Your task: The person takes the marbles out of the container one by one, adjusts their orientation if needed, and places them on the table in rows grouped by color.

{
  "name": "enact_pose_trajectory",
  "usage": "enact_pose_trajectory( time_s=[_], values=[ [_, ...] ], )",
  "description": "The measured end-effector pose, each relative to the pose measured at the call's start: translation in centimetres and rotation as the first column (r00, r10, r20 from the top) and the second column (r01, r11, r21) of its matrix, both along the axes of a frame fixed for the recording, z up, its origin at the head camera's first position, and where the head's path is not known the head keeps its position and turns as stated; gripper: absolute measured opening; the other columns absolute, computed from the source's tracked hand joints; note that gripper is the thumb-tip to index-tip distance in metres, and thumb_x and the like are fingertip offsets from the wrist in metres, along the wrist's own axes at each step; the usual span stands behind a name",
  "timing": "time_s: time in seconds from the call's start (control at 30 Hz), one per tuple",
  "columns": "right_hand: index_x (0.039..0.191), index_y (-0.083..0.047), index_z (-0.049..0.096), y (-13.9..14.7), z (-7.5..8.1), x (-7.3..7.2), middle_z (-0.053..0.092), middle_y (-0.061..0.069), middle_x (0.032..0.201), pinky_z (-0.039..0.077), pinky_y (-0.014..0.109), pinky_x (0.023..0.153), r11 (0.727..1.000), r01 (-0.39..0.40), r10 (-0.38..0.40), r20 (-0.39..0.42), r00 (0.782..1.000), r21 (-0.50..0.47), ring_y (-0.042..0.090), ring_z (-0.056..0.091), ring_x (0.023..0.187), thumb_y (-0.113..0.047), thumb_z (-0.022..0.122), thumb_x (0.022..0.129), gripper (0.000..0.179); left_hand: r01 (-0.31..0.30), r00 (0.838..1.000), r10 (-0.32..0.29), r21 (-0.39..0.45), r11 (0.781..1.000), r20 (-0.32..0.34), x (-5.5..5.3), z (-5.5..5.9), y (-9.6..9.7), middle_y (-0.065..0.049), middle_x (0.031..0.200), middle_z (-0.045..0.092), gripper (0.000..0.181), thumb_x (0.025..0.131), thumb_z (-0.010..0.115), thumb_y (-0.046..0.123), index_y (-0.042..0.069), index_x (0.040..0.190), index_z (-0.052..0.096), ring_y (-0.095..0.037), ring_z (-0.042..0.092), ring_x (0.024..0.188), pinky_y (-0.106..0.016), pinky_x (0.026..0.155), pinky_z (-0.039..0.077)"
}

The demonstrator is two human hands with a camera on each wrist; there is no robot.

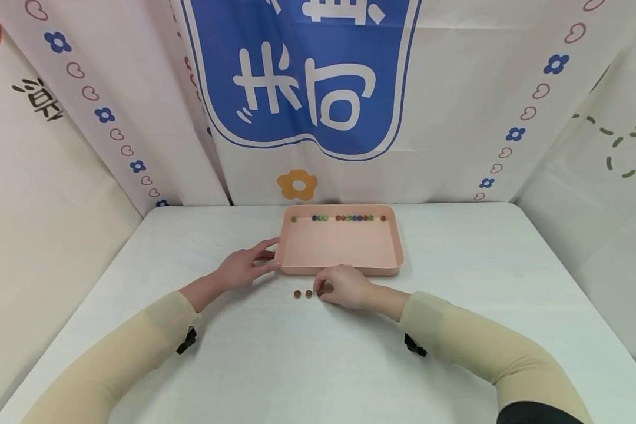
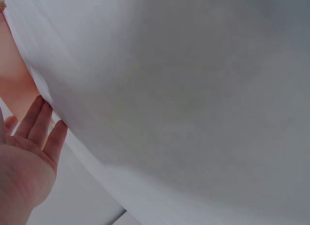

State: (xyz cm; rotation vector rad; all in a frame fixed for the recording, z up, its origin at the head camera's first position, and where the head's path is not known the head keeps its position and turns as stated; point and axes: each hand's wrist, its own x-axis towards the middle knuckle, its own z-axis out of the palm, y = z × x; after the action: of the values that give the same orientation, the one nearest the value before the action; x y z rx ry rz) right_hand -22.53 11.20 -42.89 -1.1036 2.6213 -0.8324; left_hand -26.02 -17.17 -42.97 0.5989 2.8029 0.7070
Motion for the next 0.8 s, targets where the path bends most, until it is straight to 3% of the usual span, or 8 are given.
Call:
enact_pose_trajectory(
  time_s=[0.23,0.43,0.63,0.8],
  values=[
    [0.095,-0.018,0.070,-0.2,0.1,-0.1,0.064,-0.010,0.091,0.047,0.028,0.073,0.999,-0.014,0.014,-0.003,1.000,0.043,0.008,0.056,0.078,-0.009,0.075,0.085,0.013,0.001,1.000,-0.001,0.009,1.000,-0.005,0.0,-0.1,0.0,-0.005,0.132,0.060,0.072,0.096,0.053,0.054,0.021,0.154,0.028,-0.029,0.053,0.124,-0.053,0.100,0.038],
    [0.099,-0.017,0.070,-0.2,1.2,0.0,0.065,-0.008,0.099,0.048,0.028,0.072,0.996,-0.014,0.014,0.007,1.000,0.084,0.010,0.058,0.078,-0.009,0.074,0.086,0.017,-0.011,1.000,0.011,0.007,1.000,-0.003,0.0,-0.1,0.0,-0.006,0.133,0.060,0.072,0.095,0.054,0.054,0.022,0.154,0.028,-0.030,0.053,0.124,-0.053,0.101,0.037],
    [0.104,-0.014,0.071,0.5,3.3,-0.5,0.067,-0.006,0.102,0.049,0.028,0.071,0.996,-0.002,0.000,0.023,1.000,0.084,0.008,0.060,0.077,-0.009,0.073,0.087,0.017,-0.009,1.000,0.009,-0.001,1.000,-0.003,0.1,0.0,-0.1,-0.006,0.133,0.059,0.072,0.095,0.053,0.055,0.022,0.154,0.028,-0.030,0.052,0.124,-0.054,0.100,0.037],
    [0.105,-0.014,0.071,1.9,5.6,-2.4,0.068,-0.005,0.102,0.050,0.032,0.077,0.997,0.040,-0.039,-0.019,0.999,0.064,0.009,0.061,0.084,-0.012,0.070,0.090,0.015,-0.002,1.000,0.002,0.007,1.000,-0.003,0.0,-0.1,0.0,-0.005,0.133,0.060,0.072,0.096,0.053,0.054,0.021,0.154,0.028,-0.030,0.053,0.124,-0.052,0.100,0.038]
  ],
)
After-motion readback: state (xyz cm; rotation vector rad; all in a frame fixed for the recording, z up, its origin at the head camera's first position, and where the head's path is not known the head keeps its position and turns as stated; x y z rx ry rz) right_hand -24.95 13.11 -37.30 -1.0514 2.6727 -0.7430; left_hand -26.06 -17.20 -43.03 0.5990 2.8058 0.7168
